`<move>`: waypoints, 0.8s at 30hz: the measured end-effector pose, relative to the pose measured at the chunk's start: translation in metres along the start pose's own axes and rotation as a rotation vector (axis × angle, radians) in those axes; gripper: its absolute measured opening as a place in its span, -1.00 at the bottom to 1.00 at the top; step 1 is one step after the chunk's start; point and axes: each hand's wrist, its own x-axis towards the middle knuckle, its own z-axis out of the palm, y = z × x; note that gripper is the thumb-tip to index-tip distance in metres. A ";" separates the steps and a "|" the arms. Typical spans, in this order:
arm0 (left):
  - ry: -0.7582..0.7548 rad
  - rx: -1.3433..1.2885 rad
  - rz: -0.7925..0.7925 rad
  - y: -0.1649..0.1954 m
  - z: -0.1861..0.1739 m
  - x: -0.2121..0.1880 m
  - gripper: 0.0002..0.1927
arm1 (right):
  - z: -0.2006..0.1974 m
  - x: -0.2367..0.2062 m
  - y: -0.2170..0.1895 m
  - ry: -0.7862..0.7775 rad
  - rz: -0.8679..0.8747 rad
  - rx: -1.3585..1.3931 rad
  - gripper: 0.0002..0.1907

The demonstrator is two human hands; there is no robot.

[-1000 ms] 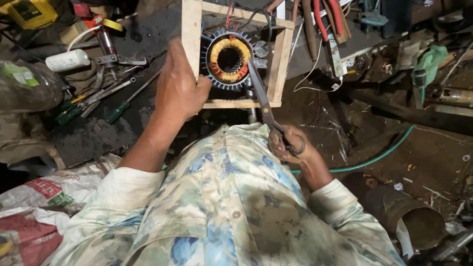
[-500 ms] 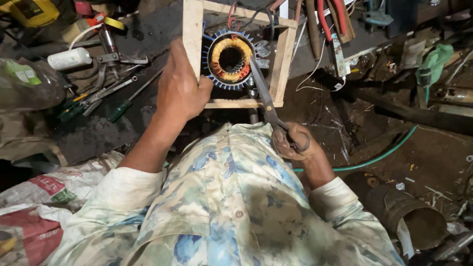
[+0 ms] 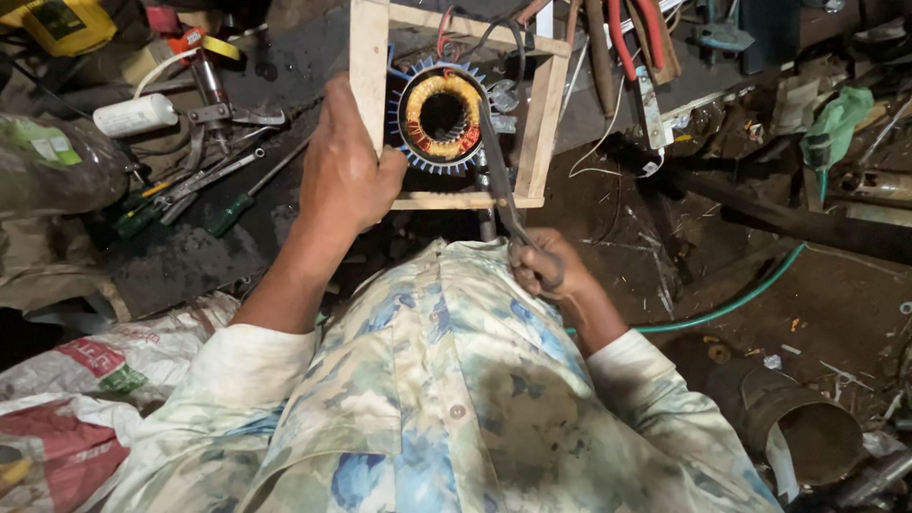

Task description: The person works at a cluttered workbench, first handling a small metal component with a screwdriver, then moving to a motor stator mounted in a wooden frame. They use shears to cut and trim wires on the stator, repeatedly adjusting the component and the tool.

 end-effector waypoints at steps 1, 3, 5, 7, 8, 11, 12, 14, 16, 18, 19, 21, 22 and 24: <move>-0.001 0.013 -0.016 0.000 0.000 0.000 -0.37 | 0.000 -0.001 -0.004 -0.018 0.004 0.030 -0.40; -0.001 0.037 -0.038 0.001 0.001 0.001 -0.38 | -0.001 -0.007 -0.014 -0.051 0.001 0.085 -0.39; 0.012 0.025 -0.018 0.001 0.001 0.001 -0.38 | 0.001 -0.015 -0.021 -0.039 -0.005 0.080 -0.37; 0.025 0.014 -0.002 0.002 0.001 0.002 -0.38 | 0.003 -0.021 -0.027 -0.046 0.000 0.089 -0.37; 0.028 0.010 0.001 0.002 0.000 0.002 -0.38 | 0.003 -0.023 -0.028 -0.057 0.013 0.105 -0.38; 0.034 0.004 0.014 0.003 -0.001 0.001 -0.38 | 0.003 -0.028 -0.032 -0.106 0.060 0.209 -0.39; 0.036 0.002 0.023 0.003 -0.001 0.000 -0.38 | 0.002 -0.029 -0.033 -0.124 0.073 0.252 -0.38; 0.033 -0.010 0.021 0.003 -0.002 0.000 -0.39 | -0.001 -0.031 -0.037 -0.094 0.101 0.250 -0.40; 0.029 -0.011 0.016 0.002 -0.003 -0.001 -0.38 | -0.005 -0.032 -0.041 -0.088 0.115 0.232 -0.42; 0.030 0.003 0.005 -0.001 -0.003 -0.001 -0.33 | -0.011 -0.030 -0.044 -0.113 0.116 0.196 -0.44; 0.027 0.009 0.008 -0.002 -0.004 -0.002 -0.34 | -0.012 -0.029 -0.044 -0.102 0.123 0.188 -0.44; 0.028 0.017 0.022 -0.006 -0.004 -0.003 -0.34 | -0.015 -0.026 -0.041 -0.079 0.131 0.161 -0.43; 0.024 0.019 0.014 -0.008 -0.004 -0.004 -0.34 | -0.016 -0.024 -0.039 -0.096 0.142 0.187 -0.43; 0.010 0.025 -0.001 -0.012 -0.005 -0.006 -0.34 | -0.016 -0.021 -0.034 -0.129 0.162 0.244 -0.43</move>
